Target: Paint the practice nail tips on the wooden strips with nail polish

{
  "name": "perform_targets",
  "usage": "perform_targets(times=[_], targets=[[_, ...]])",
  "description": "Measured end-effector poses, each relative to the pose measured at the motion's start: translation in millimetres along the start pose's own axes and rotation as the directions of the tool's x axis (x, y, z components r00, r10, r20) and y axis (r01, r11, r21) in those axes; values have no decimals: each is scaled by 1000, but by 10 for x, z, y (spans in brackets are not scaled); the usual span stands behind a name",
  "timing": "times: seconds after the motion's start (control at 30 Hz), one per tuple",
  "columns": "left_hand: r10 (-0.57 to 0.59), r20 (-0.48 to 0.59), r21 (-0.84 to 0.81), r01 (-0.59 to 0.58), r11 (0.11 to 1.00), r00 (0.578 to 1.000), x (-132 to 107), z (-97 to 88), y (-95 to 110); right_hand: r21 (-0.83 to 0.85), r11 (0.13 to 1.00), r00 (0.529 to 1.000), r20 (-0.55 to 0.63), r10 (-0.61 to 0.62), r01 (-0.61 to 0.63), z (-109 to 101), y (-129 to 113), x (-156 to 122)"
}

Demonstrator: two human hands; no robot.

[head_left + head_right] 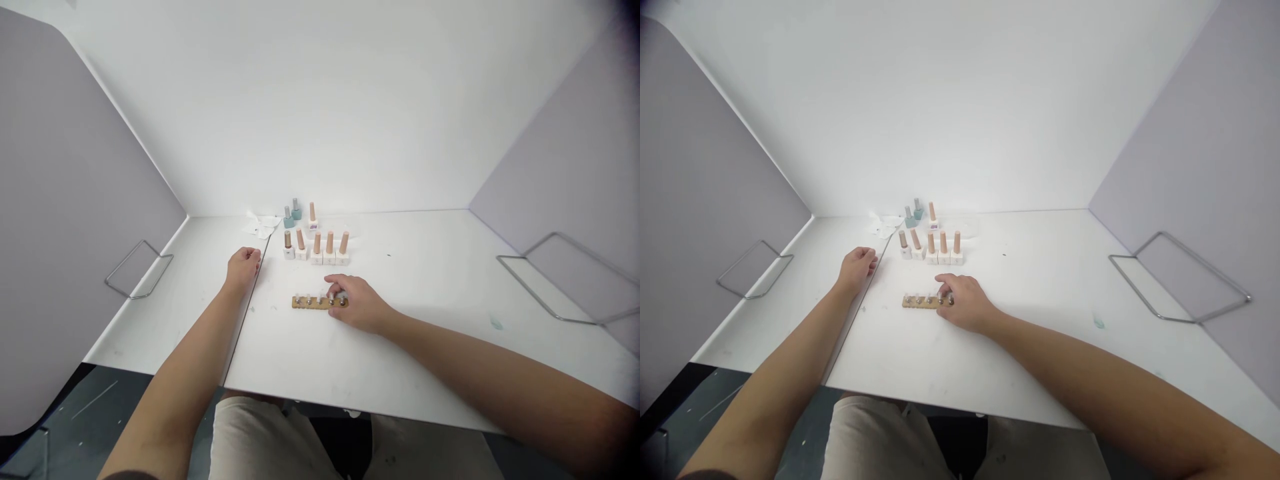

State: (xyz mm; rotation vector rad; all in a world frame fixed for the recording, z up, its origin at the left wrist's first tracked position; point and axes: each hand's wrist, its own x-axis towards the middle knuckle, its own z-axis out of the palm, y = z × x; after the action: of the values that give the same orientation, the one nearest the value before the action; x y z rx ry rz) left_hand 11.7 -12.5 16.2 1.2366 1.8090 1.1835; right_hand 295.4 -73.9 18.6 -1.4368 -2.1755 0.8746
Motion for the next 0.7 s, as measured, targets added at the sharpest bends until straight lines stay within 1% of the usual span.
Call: perform_targets(times=[0.53,0.7], targets=[[9,7,24,-10,1000,1000,16,-5,-22,45,999,1000,3,7,-7,7,8,-5],[14,1,32,-14,999,1000,3,-19,-8,73,997,1000,-20,-19,20,-14,4,-33]])
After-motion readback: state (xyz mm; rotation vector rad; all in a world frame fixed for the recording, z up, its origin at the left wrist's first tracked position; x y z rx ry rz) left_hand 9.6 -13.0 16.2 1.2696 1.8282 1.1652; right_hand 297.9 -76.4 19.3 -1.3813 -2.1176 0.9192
